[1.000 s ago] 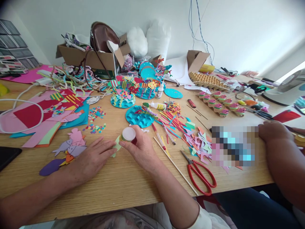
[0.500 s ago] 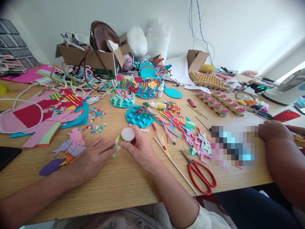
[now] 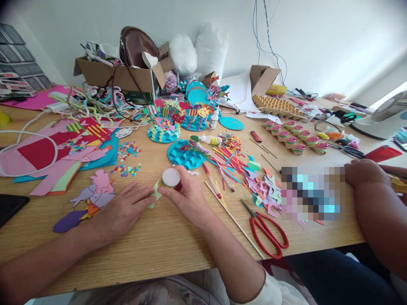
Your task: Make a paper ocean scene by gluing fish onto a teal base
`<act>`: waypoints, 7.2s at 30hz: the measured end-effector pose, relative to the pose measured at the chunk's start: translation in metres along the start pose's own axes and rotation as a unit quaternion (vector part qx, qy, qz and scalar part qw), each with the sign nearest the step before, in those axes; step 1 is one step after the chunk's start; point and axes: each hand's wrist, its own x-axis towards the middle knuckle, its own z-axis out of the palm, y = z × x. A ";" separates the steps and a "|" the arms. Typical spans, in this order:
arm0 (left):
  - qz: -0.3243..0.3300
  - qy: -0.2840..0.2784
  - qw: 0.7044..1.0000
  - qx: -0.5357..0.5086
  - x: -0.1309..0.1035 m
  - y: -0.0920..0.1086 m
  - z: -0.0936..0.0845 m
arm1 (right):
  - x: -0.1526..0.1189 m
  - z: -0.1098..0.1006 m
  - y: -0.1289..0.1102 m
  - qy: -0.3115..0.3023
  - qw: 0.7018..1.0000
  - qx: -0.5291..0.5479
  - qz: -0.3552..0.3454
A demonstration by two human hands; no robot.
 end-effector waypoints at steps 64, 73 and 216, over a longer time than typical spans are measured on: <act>-0.004 -0.004 1.000 0.015 0.000 0.000 0.001 | 0.001 0.001 0.001 0.005 1.000 0.021 0.015; 0.003 0.005 1.000 0.022 -0.001 0.000 0.002 | 0.001 0.001 0.000 0.007 1.000 0.005 0.009; -0.007 -0.011 1.000 0.004 0.000 0.002 -0.001 | 0.000 -0.004 -0.001 0.001 0.999 -0.038 -0.004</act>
